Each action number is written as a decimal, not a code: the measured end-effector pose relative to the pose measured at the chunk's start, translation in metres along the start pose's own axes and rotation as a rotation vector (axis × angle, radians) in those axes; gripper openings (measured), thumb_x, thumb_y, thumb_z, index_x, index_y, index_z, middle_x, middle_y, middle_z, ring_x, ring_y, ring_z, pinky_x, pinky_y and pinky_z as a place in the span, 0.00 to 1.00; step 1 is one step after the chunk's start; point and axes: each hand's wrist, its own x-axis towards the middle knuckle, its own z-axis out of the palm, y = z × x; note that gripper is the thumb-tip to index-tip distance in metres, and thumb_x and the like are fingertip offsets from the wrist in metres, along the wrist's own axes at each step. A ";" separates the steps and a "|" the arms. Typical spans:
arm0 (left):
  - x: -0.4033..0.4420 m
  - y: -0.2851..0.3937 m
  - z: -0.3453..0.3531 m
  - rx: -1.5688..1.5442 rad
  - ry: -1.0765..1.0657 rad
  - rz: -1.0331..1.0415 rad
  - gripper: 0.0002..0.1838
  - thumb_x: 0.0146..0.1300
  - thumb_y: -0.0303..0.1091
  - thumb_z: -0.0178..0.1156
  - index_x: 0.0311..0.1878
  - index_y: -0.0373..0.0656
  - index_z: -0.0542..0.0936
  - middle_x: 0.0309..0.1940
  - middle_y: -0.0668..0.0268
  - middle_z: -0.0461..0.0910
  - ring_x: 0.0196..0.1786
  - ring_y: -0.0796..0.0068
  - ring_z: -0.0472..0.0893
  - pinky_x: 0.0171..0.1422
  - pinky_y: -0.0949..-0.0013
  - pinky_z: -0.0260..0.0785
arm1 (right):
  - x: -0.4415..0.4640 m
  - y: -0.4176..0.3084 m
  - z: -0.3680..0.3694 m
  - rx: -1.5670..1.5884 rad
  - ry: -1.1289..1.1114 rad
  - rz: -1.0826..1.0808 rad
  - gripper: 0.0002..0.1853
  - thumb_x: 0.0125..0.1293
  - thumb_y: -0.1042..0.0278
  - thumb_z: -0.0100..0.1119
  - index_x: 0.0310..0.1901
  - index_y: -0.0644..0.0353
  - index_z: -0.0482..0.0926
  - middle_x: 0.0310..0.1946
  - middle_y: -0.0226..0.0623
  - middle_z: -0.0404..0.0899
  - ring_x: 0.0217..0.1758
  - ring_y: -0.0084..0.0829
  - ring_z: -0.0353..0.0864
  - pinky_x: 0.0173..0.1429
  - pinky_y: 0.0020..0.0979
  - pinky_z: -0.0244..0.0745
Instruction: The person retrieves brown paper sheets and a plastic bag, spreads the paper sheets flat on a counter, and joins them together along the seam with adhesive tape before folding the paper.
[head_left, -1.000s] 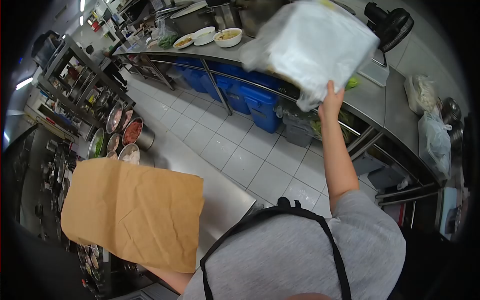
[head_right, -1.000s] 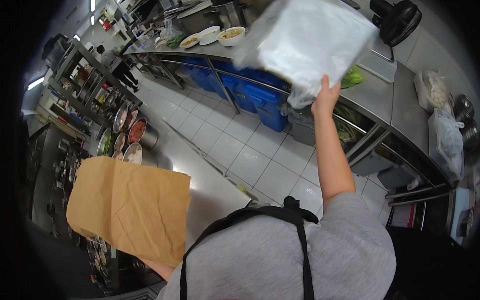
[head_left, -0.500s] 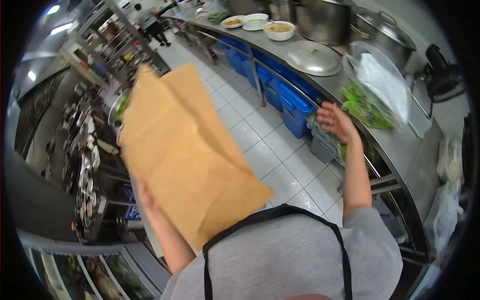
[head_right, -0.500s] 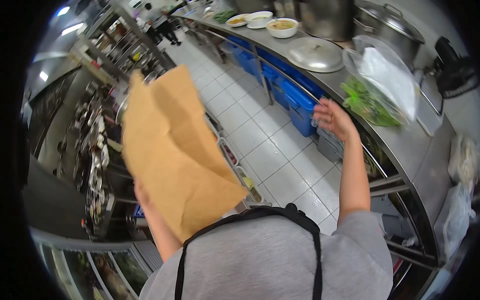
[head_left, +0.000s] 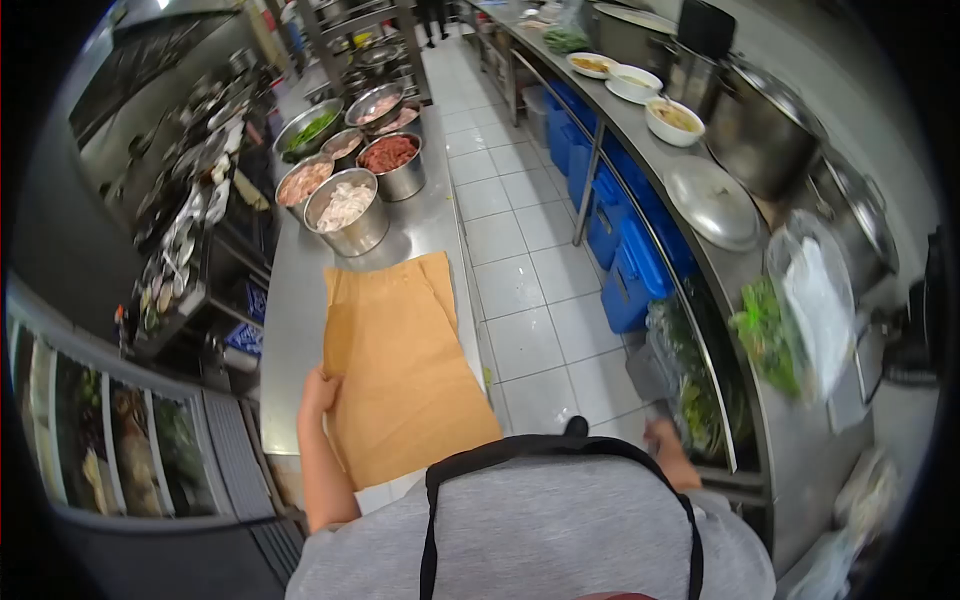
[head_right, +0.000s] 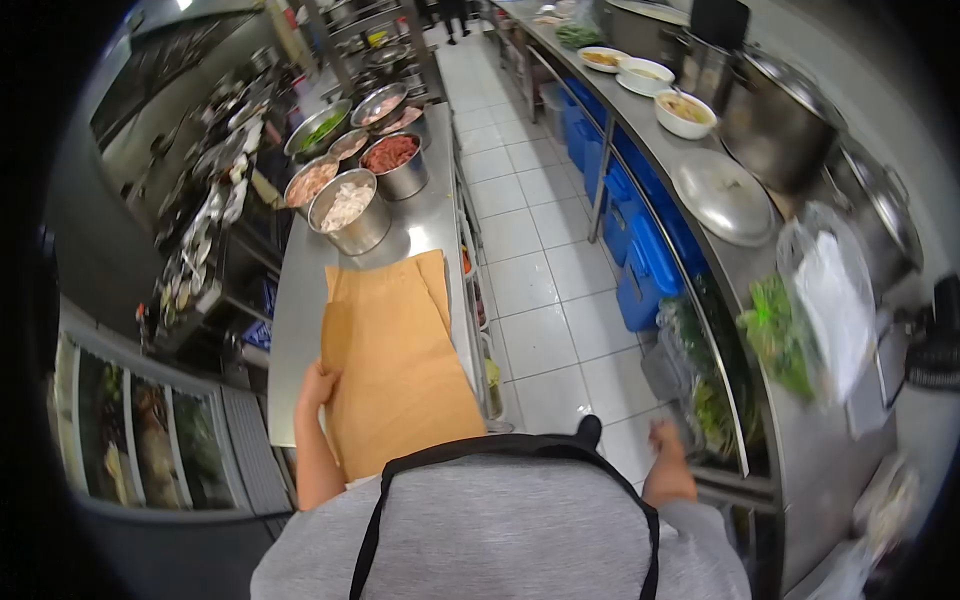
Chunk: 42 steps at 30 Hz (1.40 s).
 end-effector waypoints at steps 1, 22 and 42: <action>-0.003 0.007 0.007 0.069 0.051 0.030 0.13 0.58 0.22 0.53 0.47 0.37 0.76 0.38 0.61 0.81 0.38 0.75 0.78 0.44 0.71 0.69 | -0.013 0.016 -0.009 -0.107 -0.007 0.060 0.20 0.57 0.49 0.58 0.45 0.53 0.73 0.29 0.34 0.77 0.34 0.29 0.77 0.36 0.41 0.70; 0.013 0.308 0.198 0.159 0.150 0.420 0.07 0.60 0.28 0.51 0.40 0.38 0.71 0.33 0.49 0.73 0.40 0.47 0.73 0.43 0.59 0.66 | -0.035 -0.490 0.008 0.143 -0.470 -0.530 0.13 0.64 0.54 0.53 0.44 0.52 0.73 0.38 0.25 0.75 0.38 0.20 0.75 0.39 0.26 0.68; 0.403 0.414 0.237 -0.007 0.028 0.462 0.09 0.63 0.29 0.48 0.45 0.39 0.71 0.36 0.51 0.74 0.42 0.48 0.73 0.45 0.60 0.65 | 0.040 -1.067 -0.057 0.315 -0.207 -1.383 0.11 0.64 0.56 0.54 0.42 0.53 0.76 0.37 0.26 0.77 0.38 0.20 0.76 0.44 0.24 0.70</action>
